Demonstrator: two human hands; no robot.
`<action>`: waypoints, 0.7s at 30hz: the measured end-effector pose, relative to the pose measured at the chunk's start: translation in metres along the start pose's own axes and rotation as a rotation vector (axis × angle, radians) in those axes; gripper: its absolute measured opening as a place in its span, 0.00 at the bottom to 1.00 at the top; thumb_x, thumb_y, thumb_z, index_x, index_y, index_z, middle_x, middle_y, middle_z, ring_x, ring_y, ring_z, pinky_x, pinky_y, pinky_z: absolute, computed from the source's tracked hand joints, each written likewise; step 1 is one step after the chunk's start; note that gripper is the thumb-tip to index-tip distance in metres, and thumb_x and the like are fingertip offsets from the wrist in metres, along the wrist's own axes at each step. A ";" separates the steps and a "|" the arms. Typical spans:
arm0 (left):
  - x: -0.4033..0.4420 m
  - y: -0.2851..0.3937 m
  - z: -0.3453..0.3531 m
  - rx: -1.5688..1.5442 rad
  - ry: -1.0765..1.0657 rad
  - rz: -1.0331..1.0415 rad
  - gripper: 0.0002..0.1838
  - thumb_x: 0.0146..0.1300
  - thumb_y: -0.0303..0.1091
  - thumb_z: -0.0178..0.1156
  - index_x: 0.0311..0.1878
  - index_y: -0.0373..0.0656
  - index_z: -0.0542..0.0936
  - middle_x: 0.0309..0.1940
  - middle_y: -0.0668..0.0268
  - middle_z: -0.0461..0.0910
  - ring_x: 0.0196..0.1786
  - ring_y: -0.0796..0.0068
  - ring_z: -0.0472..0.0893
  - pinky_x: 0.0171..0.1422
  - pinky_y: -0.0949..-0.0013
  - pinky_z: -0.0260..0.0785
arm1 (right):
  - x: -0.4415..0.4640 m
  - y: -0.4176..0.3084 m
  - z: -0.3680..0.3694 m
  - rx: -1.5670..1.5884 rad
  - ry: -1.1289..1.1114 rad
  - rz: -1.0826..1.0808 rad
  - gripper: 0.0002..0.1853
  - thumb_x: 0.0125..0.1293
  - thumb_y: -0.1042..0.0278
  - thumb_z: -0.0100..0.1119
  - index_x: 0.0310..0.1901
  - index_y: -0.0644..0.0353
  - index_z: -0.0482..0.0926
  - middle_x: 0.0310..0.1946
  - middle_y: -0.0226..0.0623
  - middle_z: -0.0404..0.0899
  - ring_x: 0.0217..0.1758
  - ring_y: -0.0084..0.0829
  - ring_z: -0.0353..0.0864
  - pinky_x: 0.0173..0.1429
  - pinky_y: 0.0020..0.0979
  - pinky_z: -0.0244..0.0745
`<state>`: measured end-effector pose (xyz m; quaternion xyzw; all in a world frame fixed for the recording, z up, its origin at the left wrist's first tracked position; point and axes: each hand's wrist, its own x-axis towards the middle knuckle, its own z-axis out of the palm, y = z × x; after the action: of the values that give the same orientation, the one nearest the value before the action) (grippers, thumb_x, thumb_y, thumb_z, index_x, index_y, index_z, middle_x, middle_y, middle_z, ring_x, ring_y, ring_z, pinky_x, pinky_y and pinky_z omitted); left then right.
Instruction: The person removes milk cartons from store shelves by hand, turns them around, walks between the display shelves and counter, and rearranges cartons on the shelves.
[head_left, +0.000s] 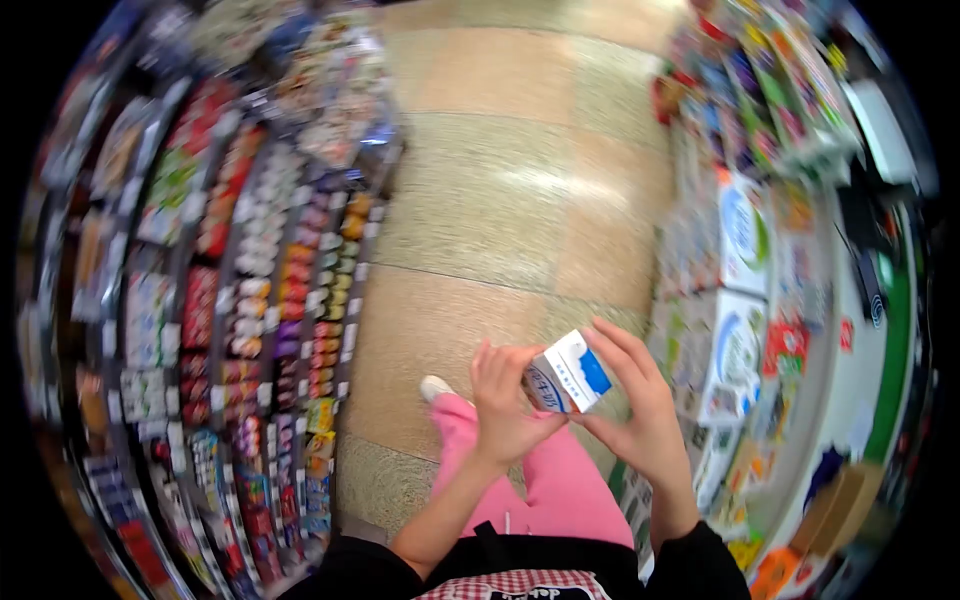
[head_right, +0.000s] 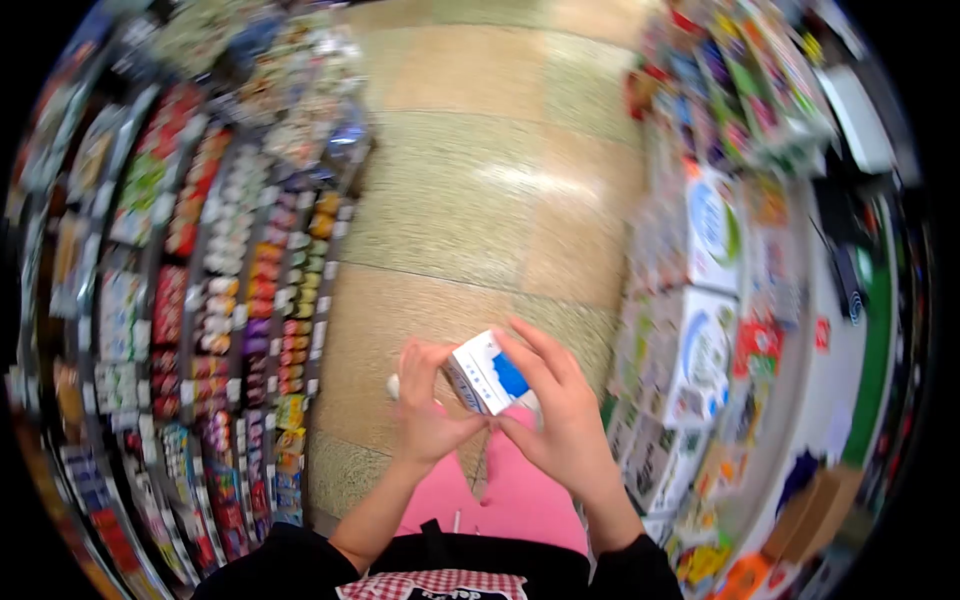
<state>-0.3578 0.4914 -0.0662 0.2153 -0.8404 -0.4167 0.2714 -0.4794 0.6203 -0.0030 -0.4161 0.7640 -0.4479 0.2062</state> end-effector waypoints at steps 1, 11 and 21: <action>0.001 -0.006 -0.024 0.051 0.085 -0.024 0.40 0.34 0.43 0.80 0.55 0.45 0.76 0.46 0.63 0.78 0.53 0.59 0.77 0.72 0.45 0.56 | 0.012 -0.020 0.020 0.045 -0.011 0.029 0.42 0.45 0.72 0.78 0.67 0.56 0.75 0.64 0.44 0.75 0.62 0.46 0.77 0.62 0.39 0.76; -0.023 -0.117 -0.233 0.369 0.824 -0.211 0.41 0.41 0.45 0.81 0.60 0.43 0.75 0.47 0.63 0.76 0.51 0.61 0.74 0.58 0.55 0.59 | 0.118 -0.179 0.264 0.259 -0.099 -0.114 0.28 0.51 0.83 0.74 0.56 0.63 0.79 0.51 0.42 0.81 0.45 0.29 0.85 0.38 0.27 0.86; -0.014 -0.215 -0.400 0.655 1.046 -0.200 0.47 0.39 0.52 0.83 0.63 0.42 0.75 0.52 0.61 0.76 0.55 0.57 0.73 0.60 0.54 0.59 | 0.213 -0.277 0.405 0.427 -0.431 -0.185 0.29 0.55 0.87 0.68 0.61 0.63 0.77 0.53 0.42 0.77 0.48 0.36 0.89 0.43 0.29 0.89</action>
<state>-0.0633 0.1455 -0.0439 0.5406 -0.6562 -0.0003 0.5264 -0.1970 0.1674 0.0386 -0.5167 0.5501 -0.5164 0.4045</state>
